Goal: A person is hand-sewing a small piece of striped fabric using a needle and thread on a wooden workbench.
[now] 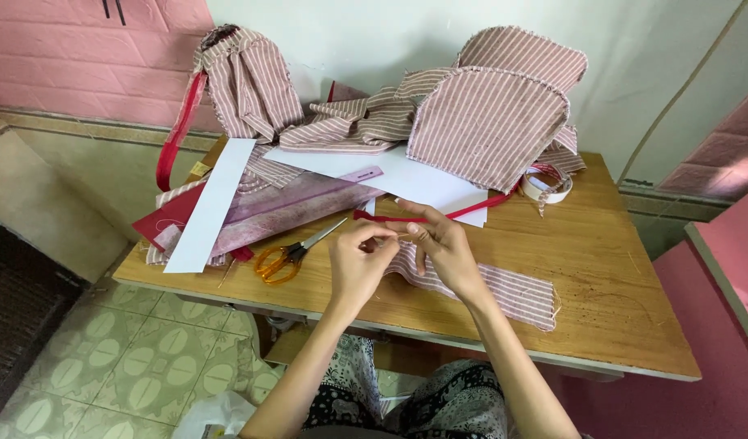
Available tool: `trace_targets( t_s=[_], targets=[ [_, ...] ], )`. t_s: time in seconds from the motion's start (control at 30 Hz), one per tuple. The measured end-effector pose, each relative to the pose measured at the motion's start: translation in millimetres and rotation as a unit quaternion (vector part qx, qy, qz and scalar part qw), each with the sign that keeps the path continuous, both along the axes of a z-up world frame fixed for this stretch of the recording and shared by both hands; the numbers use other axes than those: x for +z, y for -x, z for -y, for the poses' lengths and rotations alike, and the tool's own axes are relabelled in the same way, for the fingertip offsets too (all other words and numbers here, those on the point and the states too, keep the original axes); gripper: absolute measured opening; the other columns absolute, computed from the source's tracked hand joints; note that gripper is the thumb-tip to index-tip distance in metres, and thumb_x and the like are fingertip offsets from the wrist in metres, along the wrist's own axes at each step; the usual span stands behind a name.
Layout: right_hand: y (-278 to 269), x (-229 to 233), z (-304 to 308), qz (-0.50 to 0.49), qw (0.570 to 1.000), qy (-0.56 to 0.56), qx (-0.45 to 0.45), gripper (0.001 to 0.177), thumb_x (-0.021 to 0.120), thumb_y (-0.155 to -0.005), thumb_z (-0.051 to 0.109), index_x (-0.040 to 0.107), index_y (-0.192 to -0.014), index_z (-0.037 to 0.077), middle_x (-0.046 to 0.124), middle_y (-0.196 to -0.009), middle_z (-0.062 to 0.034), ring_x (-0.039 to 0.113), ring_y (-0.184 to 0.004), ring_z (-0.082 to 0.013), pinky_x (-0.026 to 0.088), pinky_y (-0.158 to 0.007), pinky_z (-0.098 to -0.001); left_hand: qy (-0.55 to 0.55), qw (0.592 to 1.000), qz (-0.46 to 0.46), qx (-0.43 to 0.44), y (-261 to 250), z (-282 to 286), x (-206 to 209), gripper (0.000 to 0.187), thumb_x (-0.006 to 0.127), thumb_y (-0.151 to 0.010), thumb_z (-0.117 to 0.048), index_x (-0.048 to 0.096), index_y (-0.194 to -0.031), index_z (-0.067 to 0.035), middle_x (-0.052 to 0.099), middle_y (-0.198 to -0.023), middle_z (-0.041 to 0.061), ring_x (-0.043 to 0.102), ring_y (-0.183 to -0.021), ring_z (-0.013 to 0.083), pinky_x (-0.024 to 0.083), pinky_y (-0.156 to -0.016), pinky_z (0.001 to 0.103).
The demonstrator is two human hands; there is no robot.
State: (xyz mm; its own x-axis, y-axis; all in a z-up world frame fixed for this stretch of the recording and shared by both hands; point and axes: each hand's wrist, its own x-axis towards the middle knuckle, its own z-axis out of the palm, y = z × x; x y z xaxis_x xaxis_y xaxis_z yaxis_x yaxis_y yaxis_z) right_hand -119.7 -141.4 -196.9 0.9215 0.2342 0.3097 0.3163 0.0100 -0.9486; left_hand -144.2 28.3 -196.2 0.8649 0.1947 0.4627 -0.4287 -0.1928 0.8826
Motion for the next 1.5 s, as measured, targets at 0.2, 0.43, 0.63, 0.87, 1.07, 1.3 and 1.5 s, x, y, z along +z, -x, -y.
trace_targets(
  t_s=[0.2, 0.43, 0.63, 0.87, 1.07, 1.3, 1.5],
  targets=[
    [15, 31, -4, -0.001, 1.000, -0.005, -0.010, 0.041, 0.053, -0.110, 0.008, 0.060, -0.149, -0.002, 0.080, -0.116, -0.0288, 0.059, -0.037, -0.0130, 0.052, -0.045, -0.0258, 0.018, 0.999, 0.004, -0.030, -10, -38, -5, 0.014, 0.083, -0.078, 0.000, 0.087, -0.087, -0.010, 0.077, -0.080, 0.008, 0.063, -0.065, 0.0106, 0.053, -0.054, 0.023],
    [11, 35, 10, -0.020, 0.999, -0.031, -0.007, 0.043, 0.051, -0.111, 0.010, 0.057, -0.152, -0.002, 0.079, -0.119, -0.0278, 0.054, -0.038, -0.0094, 0.051, -0.050, -0.0235, 0.247, 0.951, 0.012, -0.185, 0, -190, -10, 0.014, 0.078, -0.092, -0.025, 0.082, -0.103, -0.017, 0.075, -0.089, 0.000, 0.067, -0.073, 0.0100, 0.061, -0.065, 0.026],
    [6, 21, 6, -0.092, 0.983, -0.152, 0.055, 0.052, 0.049, -0.113, 0.025, 0.051, -0.158, 0.000, 0.075, -0.134, -0.0241, 0.050, -0.040, -0.0020, 0.054, -0.059, -0.0209, 0.673, 0.609, 0.081, -0.411, -6, -171, -15, 0.033, 0.064, -0.112, -0.050, 0.077, -0.103, -0.021, 0.073, -0.086, -0.007, 0.061, -0.068, 0.0105, 0.054, -0.067, 0.025],
    [12, 22, -12, -0.085, 0.976, -0.193, 0.062, 0.065, 0.053, -0.110, 0.039, 0.043, -0.167, 0.009, 0.066, -0.152, -0.0145, 0.043, -0.042, 0.0008, 0.054, -0.064, -0.0214, 0.366, 0.874, -0.240, -0.210, -8, -22, -12, 0.027, 0.077, -0.100, -0.027, 0.077, -0.124, -0.016, 0.075, -0.108, 0.002, 0.065, -0.086, 0.0140, 0.059, -0.085, 0.033],
    [35, 35, -28, 0.075, 0.992, 0.027, -0.099, 0.056, 0.054, -0.111, 0.011, 0.044, -0.166, 0.010, 0.076, -0.140, -0.0146, 0.052, -0.041, -0.0073, 0.047, -0.049, -0.0194, 0.345, 0.868, -0.294, -0.205, -17, 12, -17, 0.020, 0.084, -0.095, -0.025, 0.082, -0.113, -0.014, 0.074, -0.093, 0.002, 0.071, -0.085, 0.0136, 0.065, -0.082, 0.030],
    [52, 43, -21, 0.153, 0.920, 0.266, -0.245, 0.058, 0.055, -0.110, 0.031, 0.043, -0.167, 0.032, 0.081, -0.130, 0.0137, 0.081, -0.090, -0.0348, 0.062, -0.089, -0.0496, 0.393, 0.790, -0.354, -0.309, -25, 22, -28, 0.015, 0.081, -0.099, -0.026, 0.079, -0.108, -0.014, 0.070, -0.097, 0.002, 0.069, -0.092, 0.0157, 0.057, -0.079, 0.031],
    [36, 12, 10, 0.192, 0.887, 0.326, -0.264, 0.064, 0.065, -0.104, 0.042, 0.047, -0.165, 0.041, 0.086, -0.106, 0.0030, 0.079, -0.081, -0.0380, 0.063, -0.085, -0.0501, 0.343, 0.845, -0.308, -0.272, -23, 41, 3, 0.004, 0.069, -0.103, -0.018, 0.073, -0.103, -0.017, 0.065, -0.093, -0.006, 0.059, -0.081, 0.0072, 0.050, -0.076, 0.028]
  ],
)
